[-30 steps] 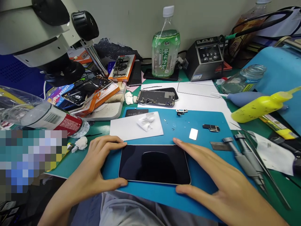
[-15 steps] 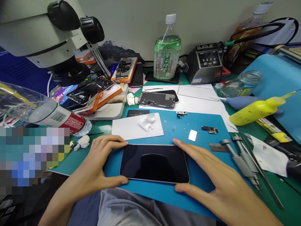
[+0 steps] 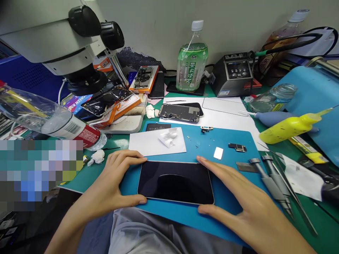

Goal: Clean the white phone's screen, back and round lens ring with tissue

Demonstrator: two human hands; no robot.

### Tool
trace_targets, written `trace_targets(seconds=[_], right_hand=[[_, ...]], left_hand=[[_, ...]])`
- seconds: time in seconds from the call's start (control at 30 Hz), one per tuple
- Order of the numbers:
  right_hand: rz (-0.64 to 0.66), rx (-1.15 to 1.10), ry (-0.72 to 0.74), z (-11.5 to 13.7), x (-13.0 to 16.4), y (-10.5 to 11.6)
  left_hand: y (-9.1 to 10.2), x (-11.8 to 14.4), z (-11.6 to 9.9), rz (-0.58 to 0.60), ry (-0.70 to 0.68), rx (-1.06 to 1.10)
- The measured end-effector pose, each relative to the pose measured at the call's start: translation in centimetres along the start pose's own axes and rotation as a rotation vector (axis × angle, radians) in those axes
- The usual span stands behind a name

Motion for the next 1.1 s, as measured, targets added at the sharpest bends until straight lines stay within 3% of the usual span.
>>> trace_targets(seconds=[0.5, 0.73, 1.1], right_hand=[[0.011, 0.02, 0.009, 0.5, -0.3, 0.3], [-0.111, 0.023, 0.126, 1.4, -1.3, 0.6], [-0.083, -0.001, 0.072, 1.4, -0.9, 0.7]], left_hand=[[0.0, 0.0, 0.1, 0.012, -0.013, 0.014], [-0.1, 0.3, 0.1, 0.011, -0.014, 0.023], [-0.1, 0.9, -0.3, -0.029, -0.072, 0.022]])
Point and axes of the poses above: each hand's wrist, its own x-axis away from the middle knuckle, its own y-axis out of the back of the hand, z = x × y, the point moved 3 cm from there along -x, towards the middle knuckle, and after that the axes turned 3 degrees about -x, right-handed, at the moved point
